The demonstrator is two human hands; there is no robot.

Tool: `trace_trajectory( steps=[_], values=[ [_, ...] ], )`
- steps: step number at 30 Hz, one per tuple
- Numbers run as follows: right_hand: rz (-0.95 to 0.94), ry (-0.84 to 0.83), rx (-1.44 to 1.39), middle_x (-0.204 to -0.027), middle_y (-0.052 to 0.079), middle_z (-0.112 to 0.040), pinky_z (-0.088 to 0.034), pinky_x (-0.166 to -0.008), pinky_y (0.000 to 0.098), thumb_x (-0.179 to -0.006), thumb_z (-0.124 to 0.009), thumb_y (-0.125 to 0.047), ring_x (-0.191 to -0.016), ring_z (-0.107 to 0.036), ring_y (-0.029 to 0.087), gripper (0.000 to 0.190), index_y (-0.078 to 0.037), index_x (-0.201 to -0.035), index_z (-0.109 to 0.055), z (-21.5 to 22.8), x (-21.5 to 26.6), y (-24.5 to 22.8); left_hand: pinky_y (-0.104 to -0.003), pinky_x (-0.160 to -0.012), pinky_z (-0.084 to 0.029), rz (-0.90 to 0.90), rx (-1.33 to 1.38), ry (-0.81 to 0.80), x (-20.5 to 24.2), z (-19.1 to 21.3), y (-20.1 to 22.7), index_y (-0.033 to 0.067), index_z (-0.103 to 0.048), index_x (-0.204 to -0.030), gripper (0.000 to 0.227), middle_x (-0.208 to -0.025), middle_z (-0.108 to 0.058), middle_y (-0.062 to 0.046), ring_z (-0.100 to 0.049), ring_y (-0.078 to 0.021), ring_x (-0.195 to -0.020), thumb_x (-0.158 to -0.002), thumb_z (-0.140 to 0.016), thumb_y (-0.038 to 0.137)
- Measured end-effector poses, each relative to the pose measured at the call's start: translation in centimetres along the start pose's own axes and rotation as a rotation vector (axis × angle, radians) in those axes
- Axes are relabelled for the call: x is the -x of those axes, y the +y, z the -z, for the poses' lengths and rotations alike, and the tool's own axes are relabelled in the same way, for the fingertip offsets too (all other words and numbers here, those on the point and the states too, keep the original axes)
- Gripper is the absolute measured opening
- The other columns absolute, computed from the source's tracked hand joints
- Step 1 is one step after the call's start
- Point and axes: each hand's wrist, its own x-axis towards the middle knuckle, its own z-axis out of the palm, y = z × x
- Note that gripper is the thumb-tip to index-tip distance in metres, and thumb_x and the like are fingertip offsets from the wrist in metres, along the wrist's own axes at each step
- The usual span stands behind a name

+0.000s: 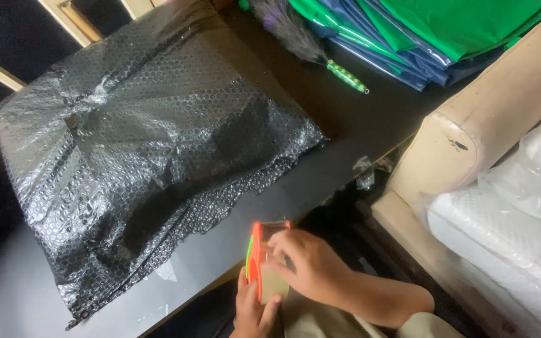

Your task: Wrapping a blue bag in black bubble wrap and securing it with tape.

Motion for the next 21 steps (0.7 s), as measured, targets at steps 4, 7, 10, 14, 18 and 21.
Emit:
trace_trajectory(
  steps=[4,7,10,14,18,21],
  values=[
    [-0.050,0.032,-0.160,-0.070,0.000,-0.064,-0.047,-0.049,0.0223,-0.074,-0.085,-0.006,-0.053,-0.055,0.010,0.027,-0.007,-0.076,-0.059,1.0,-0.5,0.7,-0.046,-0.098,-0.048,-0.060,0.075,0.012,-0.1,0.0,0.1,-0.0021,-0.067,-0.114,0.038,-0.123,-0.064,-0.023,-0.058,-0.0369,-0.112,-0.081,-0.072,0.016],
    [-0.110,0.005,-0.265,-0.066,0.000,-0.064,-0.045,-0.047,0.0228,-0.072,-0.085,-0.001,-0.050,-0.053,0.010,0.027,-0.007,-0.069,-0.059,1.6,-0.5,1.1,-0.048,-0.102,-0.040,-0.083,0.064,-0.058,-1.1,0.7,1.3,-0.0003,-0.070,-0.113,0.045,-0.109,-0.073,-0.016,-0.062,-0.0338,-0.105,-0.079,-0.075,0.029],
    [-0.071,-0.030,-0.356,-0.066,0.000,-0.064,-0.044,-0.048,0.0226,-0.071,-0.086,0.001,-0.051,-0.051,0.010,0.028,-0.006,-0.068,-0.060,2.5,-0.7,0.7,-0.048,-0.104,-0.036,-0.095,0.034,-0.087,-1.7,1.0,2.5,0.0011,-0.072,-0.111,0.053,-0.098,-0.079,-0.011,-0.065,-0.0314,-0.098,-0.076,-0.079,0.040],
    [-0.016,0.090,-0.351,-0.068,0.001,-0.067,-0.044,-0.049,0.0213,-0.069,-0.086,0.002,-0.053,-0.056,0.010,0.028,-0.006,-0.068,-0.060,5.1,-1.4,-0.4,-0.043,-0.098,-0.045,-0.025,0.078,-0.032,-0.5,0.9,1.4,0.0032,-0.072,-0.109,0.048,-0.110,-0.074,-0.011,-0.058,-0.0305,-0.109,-0.073,-0.087,0.032],
    [-0.043,0.080,-0.437,-0.069,0.003,-0.067,-0.049,-0.053,0.0203,-0.072,-0.083,0.004,-0.055,-0.059,0.010,0.026,-0.005,-0.071,-0.058,5.1,-2.7,2.7,-0.047,-0.100,-0.045,-0.039,0.132,-0.029,0.1,1.2,1.4,0.0001,-0.071,-0.113,0.049,-0.113,-0.076,-0.016,-0.059,-0.0359,-0.114,-0.073,-0.085,0.026],
    [-0.057,0.038,-0.504,-0.069,0.002,-0.068,-0.048,-0.053,0.0179,-0.078,-0.080,0.000,-0.055,-0.056,0.008,0.020,-0.008,-0.074,-0.061,3.9,-3.4,6.3,-0.048,-0.101,-0.044,-0.091,0.199,-0.054,-0.5,1.4,2.3,0.0005,-0.074,-0.103,0.044,-0.112,-0.076,-0.017,-0.058,-0.0361,-0.118,-0.077,-0.085,0.034]
  ],
)
